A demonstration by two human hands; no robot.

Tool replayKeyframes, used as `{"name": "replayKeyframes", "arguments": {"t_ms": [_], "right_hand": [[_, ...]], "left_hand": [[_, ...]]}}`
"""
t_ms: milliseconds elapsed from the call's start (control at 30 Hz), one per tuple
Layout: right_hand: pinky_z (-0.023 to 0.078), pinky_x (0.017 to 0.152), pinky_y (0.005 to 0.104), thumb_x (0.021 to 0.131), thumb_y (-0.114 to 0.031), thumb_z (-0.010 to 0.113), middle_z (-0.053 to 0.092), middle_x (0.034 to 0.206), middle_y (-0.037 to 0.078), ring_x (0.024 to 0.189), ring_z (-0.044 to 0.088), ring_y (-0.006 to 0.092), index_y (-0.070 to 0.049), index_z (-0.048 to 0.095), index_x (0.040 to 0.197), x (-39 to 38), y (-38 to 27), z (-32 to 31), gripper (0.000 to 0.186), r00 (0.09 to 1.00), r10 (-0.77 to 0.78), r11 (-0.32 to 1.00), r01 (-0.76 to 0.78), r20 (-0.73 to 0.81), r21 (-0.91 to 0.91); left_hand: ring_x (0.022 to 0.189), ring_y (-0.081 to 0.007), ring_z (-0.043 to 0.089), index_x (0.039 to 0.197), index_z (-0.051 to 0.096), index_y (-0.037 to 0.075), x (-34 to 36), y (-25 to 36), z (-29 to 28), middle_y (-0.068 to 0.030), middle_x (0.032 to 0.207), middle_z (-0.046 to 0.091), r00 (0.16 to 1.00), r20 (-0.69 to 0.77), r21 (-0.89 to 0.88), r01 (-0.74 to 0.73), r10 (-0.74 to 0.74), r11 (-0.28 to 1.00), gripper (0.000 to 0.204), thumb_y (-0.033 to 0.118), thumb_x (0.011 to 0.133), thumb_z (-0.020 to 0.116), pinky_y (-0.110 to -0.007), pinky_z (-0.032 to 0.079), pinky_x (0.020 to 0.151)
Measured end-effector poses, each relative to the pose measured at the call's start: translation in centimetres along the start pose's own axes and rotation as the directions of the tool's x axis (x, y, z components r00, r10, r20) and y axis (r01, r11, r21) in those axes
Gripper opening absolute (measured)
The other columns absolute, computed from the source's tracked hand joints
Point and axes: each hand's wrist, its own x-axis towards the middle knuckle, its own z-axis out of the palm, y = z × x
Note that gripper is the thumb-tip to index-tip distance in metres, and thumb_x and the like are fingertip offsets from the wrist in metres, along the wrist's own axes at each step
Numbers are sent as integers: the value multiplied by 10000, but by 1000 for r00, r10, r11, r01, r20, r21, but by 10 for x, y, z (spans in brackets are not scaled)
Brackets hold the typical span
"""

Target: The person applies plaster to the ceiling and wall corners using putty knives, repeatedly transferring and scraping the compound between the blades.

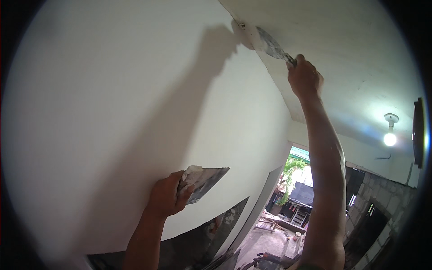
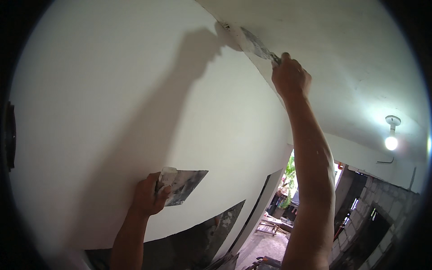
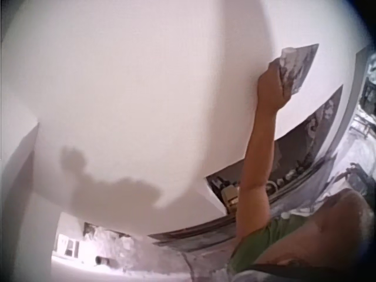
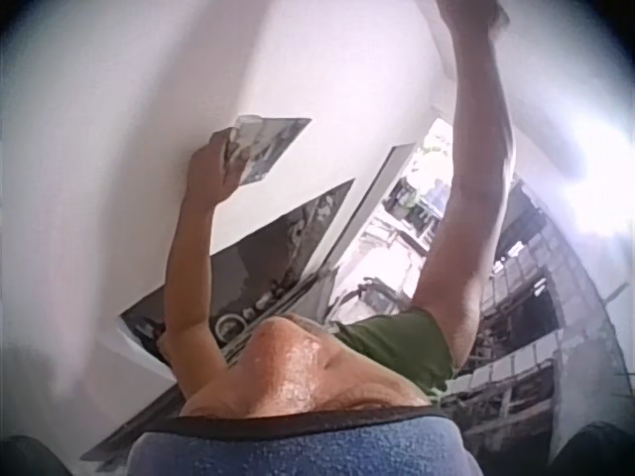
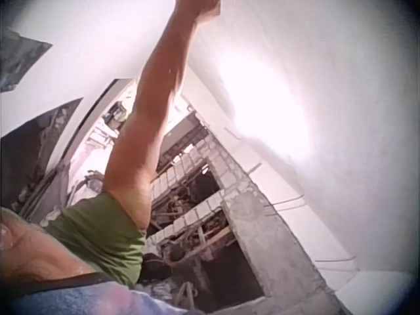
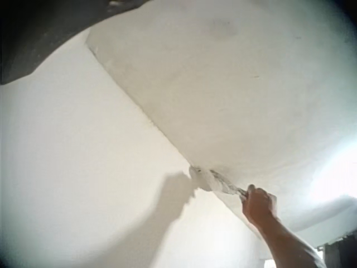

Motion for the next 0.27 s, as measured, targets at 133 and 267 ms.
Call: {"name": "replayKeyframes", "arguments": {"t_ms": [133,267], "right_hand": [[545,782,443,945,-387,593,707,970,91,933,694,277,-118,599,1058,-17,20,4,292,999,-49,993,51,-17,110],[545,780,401,945,-383,600,705,979,83,945,693,248,-116,603,1059,-6,18,21,290,989,-114,993,116,96,-7]], "left_hand": [[767,-376,687,1159,586,-32,-4,-2,8,-191,864,683,1000,-11,44,-28,29,999,439,280,871,699,-435,544,710],[801,-379,694,1186,585,-26,-4,0,6,-209,919,690,1000,17,59,23,-24,998,486,307,857,717,-439,547,742]]}}
